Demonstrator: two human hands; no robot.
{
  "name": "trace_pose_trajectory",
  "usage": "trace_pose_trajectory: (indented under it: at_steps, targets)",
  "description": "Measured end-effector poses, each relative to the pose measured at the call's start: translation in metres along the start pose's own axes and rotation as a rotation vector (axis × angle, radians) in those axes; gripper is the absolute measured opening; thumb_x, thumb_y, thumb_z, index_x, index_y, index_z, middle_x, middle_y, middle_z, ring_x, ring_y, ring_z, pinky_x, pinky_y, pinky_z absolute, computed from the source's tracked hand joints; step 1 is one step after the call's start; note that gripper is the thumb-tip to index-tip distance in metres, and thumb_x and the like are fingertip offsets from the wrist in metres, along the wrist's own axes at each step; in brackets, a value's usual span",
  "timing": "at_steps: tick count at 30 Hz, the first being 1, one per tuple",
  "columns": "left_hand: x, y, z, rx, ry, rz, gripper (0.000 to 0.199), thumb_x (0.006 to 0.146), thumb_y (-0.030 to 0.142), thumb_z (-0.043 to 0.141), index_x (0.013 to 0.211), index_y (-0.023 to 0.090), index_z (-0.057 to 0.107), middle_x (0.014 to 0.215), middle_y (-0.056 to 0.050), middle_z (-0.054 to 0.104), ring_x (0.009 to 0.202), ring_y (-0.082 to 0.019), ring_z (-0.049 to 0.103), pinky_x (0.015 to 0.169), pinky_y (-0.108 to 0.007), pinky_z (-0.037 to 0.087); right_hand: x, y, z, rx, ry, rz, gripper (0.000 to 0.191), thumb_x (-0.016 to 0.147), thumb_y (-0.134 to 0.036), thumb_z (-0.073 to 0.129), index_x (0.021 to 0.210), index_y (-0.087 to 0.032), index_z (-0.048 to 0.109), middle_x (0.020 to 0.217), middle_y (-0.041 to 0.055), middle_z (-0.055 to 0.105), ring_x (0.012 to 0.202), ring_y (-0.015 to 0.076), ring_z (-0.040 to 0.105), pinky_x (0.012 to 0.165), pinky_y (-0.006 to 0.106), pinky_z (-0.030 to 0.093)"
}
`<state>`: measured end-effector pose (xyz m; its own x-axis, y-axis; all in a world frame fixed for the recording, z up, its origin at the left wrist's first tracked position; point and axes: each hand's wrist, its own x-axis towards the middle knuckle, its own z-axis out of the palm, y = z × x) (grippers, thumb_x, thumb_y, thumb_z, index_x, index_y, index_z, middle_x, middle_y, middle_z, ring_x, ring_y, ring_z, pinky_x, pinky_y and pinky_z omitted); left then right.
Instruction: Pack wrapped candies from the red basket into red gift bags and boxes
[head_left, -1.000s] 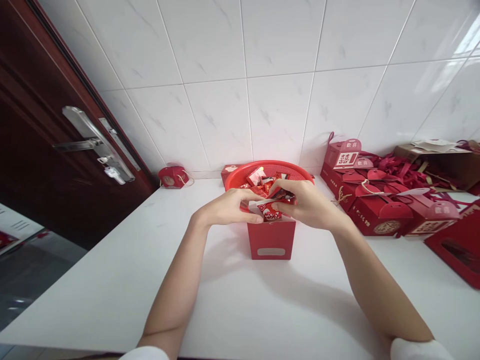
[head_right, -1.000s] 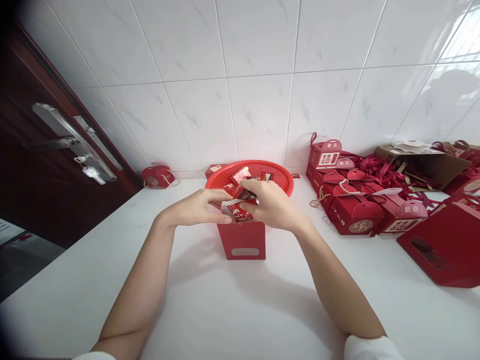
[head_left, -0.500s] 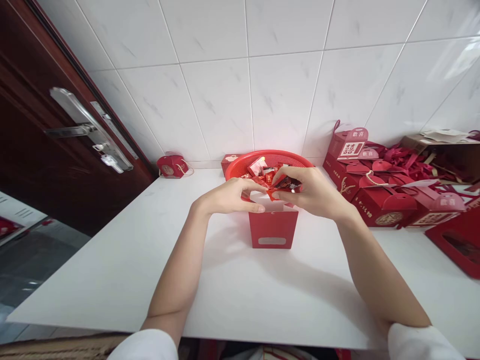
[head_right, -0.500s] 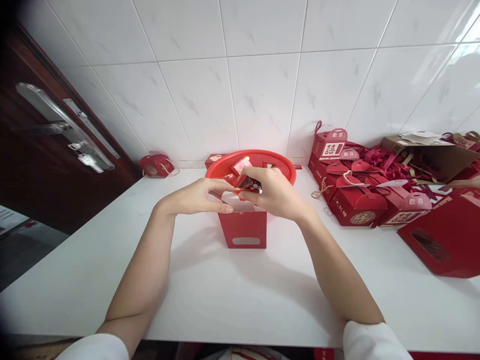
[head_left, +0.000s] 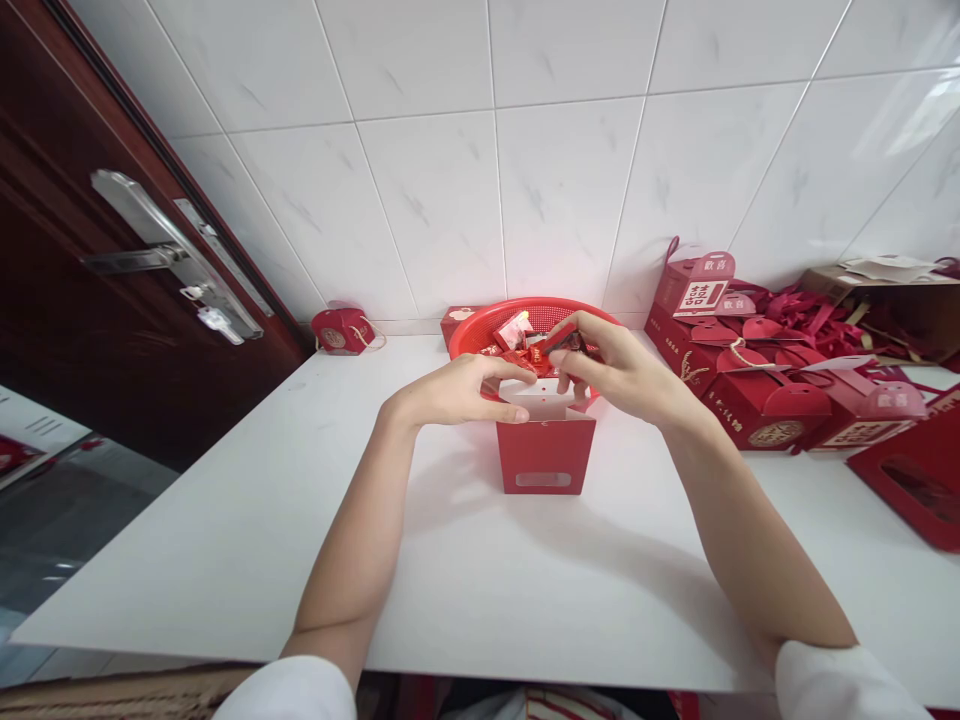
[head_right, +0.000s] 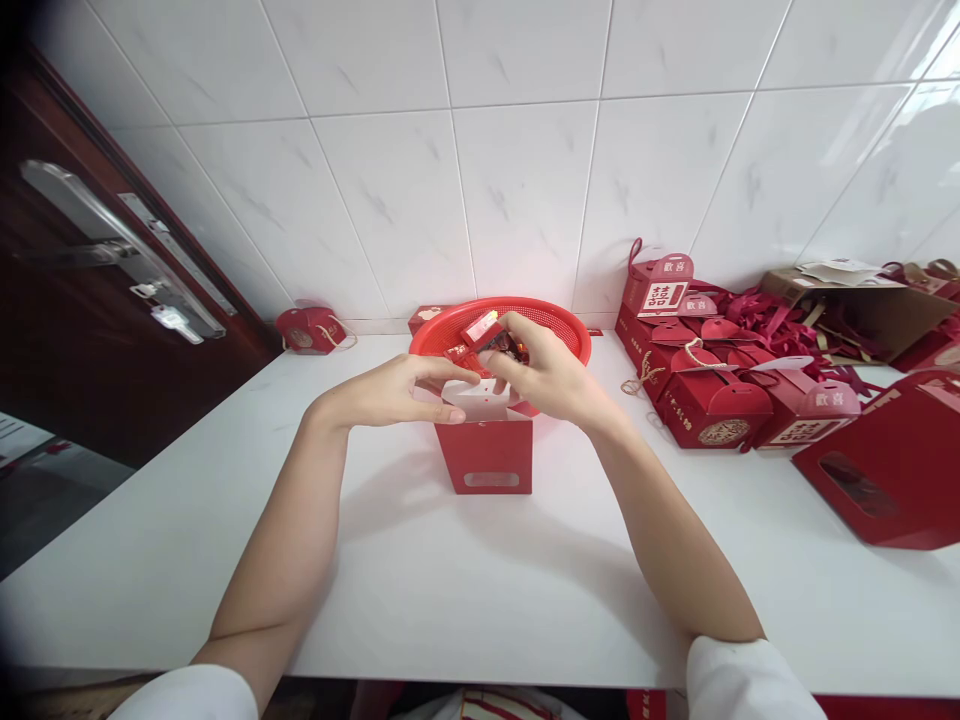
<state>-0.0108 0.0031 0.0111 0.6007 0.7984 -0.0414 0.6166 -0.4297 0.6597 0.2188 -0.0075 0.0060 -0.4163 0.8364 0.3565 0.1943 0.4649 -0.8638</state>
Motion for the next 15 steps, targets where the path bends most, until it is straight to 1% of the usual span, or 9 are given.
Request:
trace_pose_trajectory:
  at_steps: [2,4,6,8,10,12,15]
  targets:
    - [-0.0001,0.0,0.0,0.007,0.008,-0.015,0.056,0.079,0.051,0.074,0.129,0.025,0.07,0.137,-0.006,0.067,0.124,-0.03,0.061,0.097,-0.036,0.052,-0.0003,-0.0007,-0.0015,0.068,0.005,-0.021,0.016,0.095,-0.037,0.058,0.092,-0.021,0.06,0.088,0.0026,0.064,0.079,0.0173,0.064,0.068,0.03,0.055]
    - [-0.0002,0.0005,0.0002,0.006,0.004,-0.005,0.055,0.08,0.05,0.074,0.129,0.025,0.07,0.136,-0.006,0.068,0.123,-0.029,0.062,0.096,-0.035,0.053,-0.0001,-0.0007,-0.002,0.041,-0.008,-0.07,0.018,0.095,-0.036,0.059,0.086,-0.021,0.061,0.086,0.0027,0.065,0.083,0.018,0.063,0.074,0.031,0.054]
    - [-0.0004,0.0015,0.0003,0.005,-0.005,0.013,0.051,0.081,0.048,0.073,0.127,0.026,0.071,0.132,-0.006,0.069,0.117,-0.028,0.064,0.092,-0.035,0.054,0.0001,-0.0006,-0.0016,-0.03,-0.045,-0.092,0.019,0.092,-0.034,0.062,0.081,-0.02,0.063,0.082,0.0024,0.066,0.082,0.0184,0.063,0.074,0.031,0.053]
    - [-0.0007,0.0029,0.0004,0.005,-0.009,0.026,0.045,0.082,0.045,0.071,0.122,0.025,0.072,0.122,-0.005,0.073,0.109,-0.026,0.067,0.086,-0.034,0.055,-0.0002,-0.0008,-0.0008,-0.09,-0.104,-0.089,0.016,0.09,-0.031,0.063,0.079,-0.019,0.066,0.08,0.0022,0.068,0.079,0.0185,0.063,0.073,0.032,0.051]
    - [-0.0012,0.0044,0.0004,-0.009,-0.017,0.035,0.041,0.083,0.044,0.07,0.119,0.024,0.073,0.115,-0.004,0.074,0.104,-0.025,0.068,0.083,-0.032,0.055,-0.001,-0.0013,-0.0002,-0.134,-0.175,-0.071,0.012,0.088,-0.026,0.063,0.084,-0.019,0.071,0.082,0.0027,0.071,0.081,0.0194,0.065,0.073,0.032,0.051]
    - [-0.0018,0.0052,0.0002,-0.026,-0.031,0.036,0.04,0.084,0.044,0.07,0.119,0.025,0.073,0.114,-0.003,0.074,0.103,-0.024,0.068,0.083,-0.032,0.055,-0.0023,-0.0015,-0.0002,-0.178,-0.215,-0.049,0.013,0.086,-0.024,0.064,0.092,-0.02,0.074,0.088,0.0034,0.074,0.087,0.0209,0.067,0.075,0.032,0.052]
    - [-0.0023,0.0049,-0.0001,-0.021,-0.034,0.003,0.046,0.083,0.047,0.072,0.124,0.026,0.072,0.125,-0.004,0.072,0.11,-0.026,0.067,0.087,-0.033,0.055,-0.0045,-0.0015,-0.0017,-0.242,-0.183,-0.053,0.015,0.087,-0.027,0.065,0.098,-0.021,0.074,0.098,0.005,0.075,0.095,0.0224,0.068,0.079,0.033,0.053]
